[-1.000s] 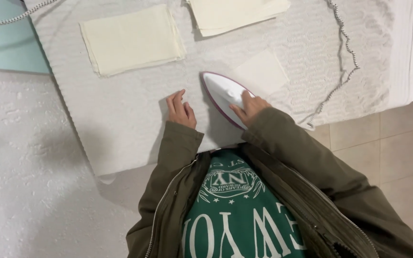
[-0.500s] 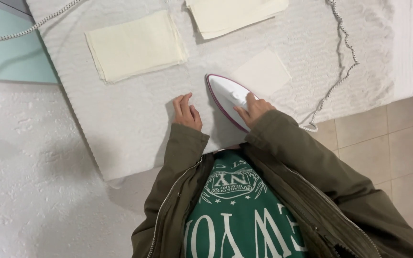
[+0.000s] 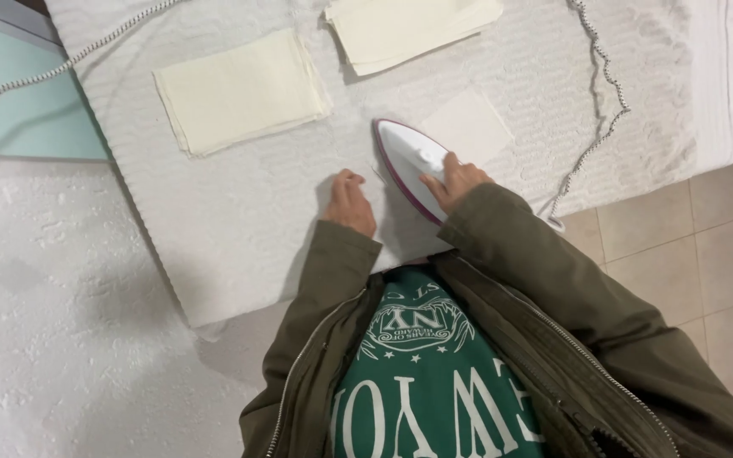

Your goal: Ironing small rectangular pieces of white fabric on an ironing board.

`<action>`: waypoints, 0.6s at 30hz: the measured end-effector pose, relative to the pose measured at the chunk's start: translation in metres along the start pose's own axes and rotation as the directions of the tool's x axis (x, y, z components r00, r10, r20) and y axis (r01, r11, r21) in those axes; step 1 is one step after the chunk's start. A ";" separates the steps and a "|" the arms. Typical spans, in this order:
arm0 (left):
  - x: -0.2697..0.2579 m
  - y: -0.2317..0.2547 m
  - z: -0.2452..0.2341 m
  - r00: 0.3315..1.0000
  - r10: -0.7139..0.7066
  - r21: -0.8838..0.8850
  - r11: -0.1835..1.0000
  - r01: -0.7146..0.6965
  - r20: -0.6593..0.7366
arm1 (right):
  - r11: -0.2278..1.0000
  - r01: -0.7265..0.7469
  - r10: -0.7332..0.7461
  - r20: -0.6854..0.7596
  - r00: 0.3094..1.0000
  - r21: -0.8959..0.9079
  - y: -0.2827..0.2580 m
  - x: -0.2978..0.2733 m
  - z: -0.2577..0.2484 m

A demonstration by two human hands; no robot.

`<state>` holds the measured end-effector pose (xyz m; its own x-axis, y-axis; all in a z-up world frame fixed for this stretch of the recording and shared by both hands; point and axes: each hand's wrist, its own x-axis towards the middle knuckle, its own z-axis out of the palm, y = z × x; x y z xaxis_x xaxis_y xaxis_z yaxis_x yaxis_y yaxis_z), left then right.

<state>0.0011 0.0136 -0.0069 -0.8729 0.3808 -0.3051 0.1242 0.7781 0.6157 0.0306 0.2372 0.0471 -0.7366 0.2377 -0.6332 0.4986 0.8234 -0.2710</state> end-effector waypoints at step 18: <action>0.022 0.016 0.065 0.931 0.361 0.353 0.880 -0.317 -0.063 | 0.995 -0.076 0.068 -0.134 0.989 -0.056 0.036 0.018 -0.037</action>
<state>0.0145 0.0674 -0.0510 -0.7975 0.6032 -0.0158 0.5527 0.7407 0.3820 0.0181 0.2905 0.0530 -0.7554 0.3603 -0.5473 0.5269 0.8306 -0.1805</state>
